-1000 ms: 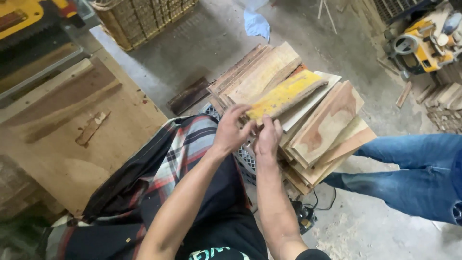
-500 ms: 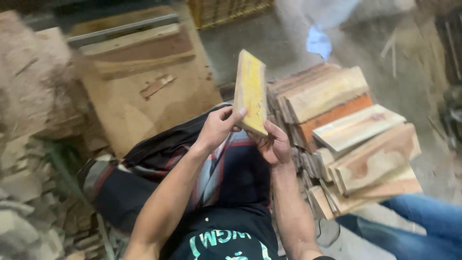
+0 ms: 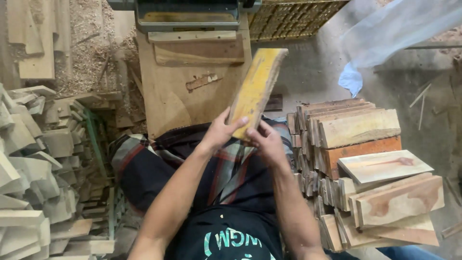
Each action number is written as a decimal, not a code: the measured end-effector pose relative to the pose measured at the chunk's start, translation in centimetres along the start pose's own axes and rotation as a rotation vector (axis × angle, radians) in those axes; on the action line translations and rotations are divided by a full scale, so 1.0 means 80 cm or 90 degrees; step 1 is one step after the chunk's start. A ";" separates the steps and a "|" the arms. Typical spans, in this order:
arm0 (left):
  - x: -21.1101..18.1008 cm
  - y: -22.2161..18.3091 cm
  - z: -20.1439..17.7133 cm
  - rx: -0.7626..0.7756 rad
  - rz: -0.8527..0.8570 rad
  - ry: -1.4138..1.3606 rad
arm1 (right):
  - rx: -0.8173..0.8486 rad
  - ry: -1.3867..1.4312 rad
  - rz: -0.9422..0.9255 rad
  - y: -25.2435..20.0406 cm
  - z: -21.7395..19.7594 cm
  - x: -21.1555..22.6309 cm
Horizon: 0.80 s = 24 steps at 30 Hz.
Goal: Feeding wooden boards into a thickness planer to smooth and level their surfaces.
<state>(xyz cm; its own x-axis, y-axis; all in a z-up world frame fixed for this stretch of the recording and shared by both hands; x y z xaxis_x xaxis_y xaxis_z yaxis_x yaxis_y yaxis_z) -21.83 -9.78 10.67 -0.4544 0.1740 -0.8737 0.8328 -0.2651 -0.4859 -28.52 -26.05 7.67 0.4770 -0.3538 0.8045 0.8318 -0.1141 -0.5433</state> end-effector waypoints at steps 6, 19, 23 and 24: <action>0.024 -0.007 0.019 0.063 -0.153 -0.195 | -0.017 -0.134 -0.097 0.009 0.007 -0.033; 0.052 0.030 0.015 0.022 -0.136 0.008 | 0.018 0.081 0.002 0.003 0.003 -0.025; 0.059 0.037 0.010 0.027 -0.177 0.081 | 0.044 0.140 0.006 -0.002 0.005 -0.025; 0.051 0.033 0.010 0.030 -0.181 0.082 | 0.040 0.141 0.009 0.004 0.000 -0.031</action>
<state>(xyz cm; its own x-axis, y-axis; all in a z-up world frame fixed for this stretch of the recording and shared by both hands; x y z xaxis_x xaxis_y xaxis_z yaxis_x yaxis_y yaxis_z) -21.74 -10.52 5.83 -0.6208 0.3648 -0.6939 0.6614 -0.2315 -0.7134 -29.47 -25.17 5.50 0.4200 -0.5511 0.7211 0.8451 -0.0522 -0.5320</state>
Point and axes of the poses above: each hand's wrist, its own y-axis towards the middle knuckle, its own z-axis out of the palm, x = y × z, the point moved 1 cm from there along y, towards the middle knuckle, and after that the axes turned 2 degrees about z, right-handed, at the moved point
